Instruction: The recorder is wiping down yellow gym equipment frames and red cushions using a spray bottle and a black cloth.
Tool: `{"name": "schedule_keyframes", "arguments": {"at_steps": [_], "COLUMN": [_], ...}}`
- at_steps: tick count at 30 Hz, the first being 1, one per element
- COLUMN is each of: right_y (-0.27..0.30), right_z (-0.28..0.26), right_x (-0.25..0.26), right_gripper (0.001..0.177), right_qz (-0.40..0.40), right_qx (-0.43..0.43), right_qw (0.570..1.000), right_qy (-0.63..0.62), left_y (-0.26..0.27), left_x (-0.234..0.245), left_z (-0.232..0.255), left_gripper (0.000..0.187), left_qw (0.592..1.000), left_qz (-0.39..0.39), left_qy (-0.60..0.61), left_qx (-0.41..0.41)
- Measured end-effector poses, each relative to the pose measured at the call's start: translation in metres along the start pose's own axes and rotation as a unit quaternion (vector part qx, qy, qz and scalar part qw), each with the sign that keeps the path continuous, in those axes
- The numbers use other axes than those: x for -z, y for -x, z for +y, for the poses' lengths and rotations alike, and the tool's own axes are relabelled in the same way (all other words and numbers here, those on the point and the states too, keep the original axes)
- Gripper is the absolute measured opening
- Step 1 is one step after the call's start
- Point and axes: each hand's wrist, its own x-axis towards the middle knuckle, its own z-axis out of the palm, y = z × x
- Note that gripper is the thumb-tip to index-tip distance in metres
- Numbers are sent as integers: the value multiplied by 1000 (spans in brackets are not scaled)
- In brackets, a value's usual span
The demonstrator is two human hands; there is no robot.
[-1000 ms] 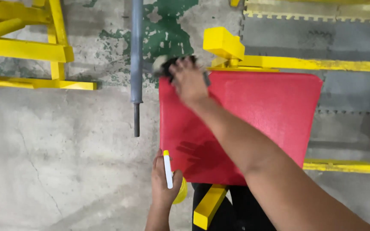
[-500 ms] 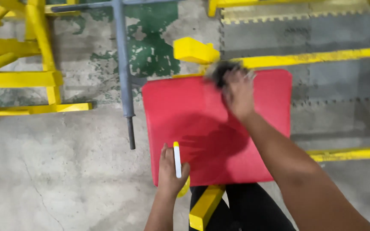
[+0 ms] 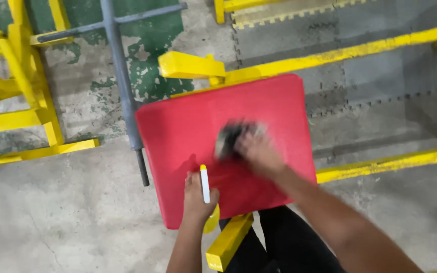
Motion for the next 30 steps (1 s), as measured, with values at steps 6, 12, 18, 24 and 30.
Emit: {"name": "schedule_keyframes", "arguments": {"at_steps": [6,12,18,24,30], "right_y": [-2,76,158,181,171], "right_z": [161,192,119,100,-32], "right_x": [-8,-117,-81,-70,4], "right_gripper": [55,49,54,47,58], "right_qz": [347,289,134,152,146], "right_qx": [-190,-411,-509,-383,-284], "right_qw": [916,681,380,513,769], "right_qy": [-62,-533,-761,-753,-553], "left_y": [-26,-30,-37,8,40], "left_x": [4,-21,-29,-44,18], "left_z": [5,-27,-31,-25,93], "left_gripper": [54,41,46,76,61], "left_qw": [992,993,986,973,972], "left_qz": [-83,-44,-54,10,-95], "left_qy": [-44,-100,-122,-124,85], "left_qx": [79,55,102,-194,-195]}}
